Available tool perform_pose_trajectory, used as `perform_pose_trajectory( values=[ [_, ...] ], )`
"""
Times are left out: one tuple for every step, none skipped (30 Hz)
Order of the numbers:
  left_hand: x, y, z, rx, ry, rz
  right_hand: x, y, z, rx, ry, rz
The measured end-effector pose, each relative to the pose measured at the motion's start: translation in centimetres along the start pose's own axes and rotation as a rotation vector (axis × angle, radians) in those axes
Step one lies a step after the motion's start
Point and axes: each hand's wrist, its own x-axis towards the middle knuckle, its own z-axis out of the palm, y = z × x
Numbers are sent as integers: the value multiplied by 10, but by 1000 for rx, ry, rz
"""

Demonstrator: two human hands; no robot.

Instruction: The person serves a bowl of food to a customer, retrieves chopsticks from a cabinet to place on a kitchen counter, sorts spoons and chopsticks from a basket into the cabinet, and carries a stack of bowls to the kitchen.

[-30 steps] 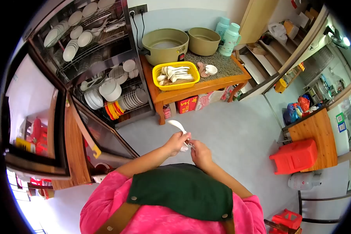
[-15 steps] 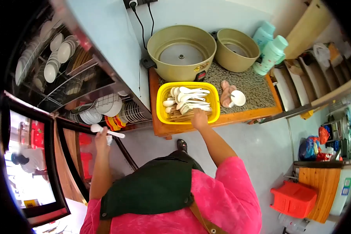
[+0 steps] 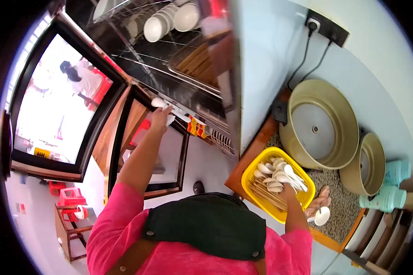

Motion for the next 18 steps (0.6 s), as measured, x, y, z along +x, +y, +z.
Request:
perform_pose_trajectory(
  values=[
    [14,-5,3,30,30,29,1,1,-2,-28,10,89],
    [27,-10,6,69,52,57,1,4,0,-40,10,75],
    [43,-14,5,108,73,86,0,8,1,-62,79,43],
    [79,-36,0,118,91,132,2,9,3,-81,149,11],
    [109,-54,-4,130,108,176,2,2,-1,-93,152,-1],
    [91,-21,6,274,143,112,-5,-9,-10,-50,205,-17],
    [87,-6,10,332,77,108,-12,-18,-16,-7,255,-29],
    [90,-1,11,389,10,100,-19,-23,-19,-21,248,-32],
    [150,-41,16,-161,-84,219,-25,-27,-20,11,239,36],
    [205,-84,20,-714,-167,334,-30,-33,-24,41,227,105],
    [204,-89,18,-726,-148,324,-35,-44,-28,21,215,103],
    [192,-86,17,-537,-64,311,-42,-62,-29,127,192,77],
    [174,-78,16,-347,19,288,-51,-81,-29,232,164,55],
    [153,-64,15,-156,97,261,-56,-106,-28,251,145,-23],
    [132,-49,12,35,170,231,-57,-134,-24,272,127,-102],
    [111,-37,5,229,237,196,-53,-154,-14,218,93,-176],
    [80,-30,-6,177,256,312,-46,-196,-10,167,60,-251],
    [48,-33,-18,127,276,429,-36,-240,-10,276,-26,-210]
  ],
)
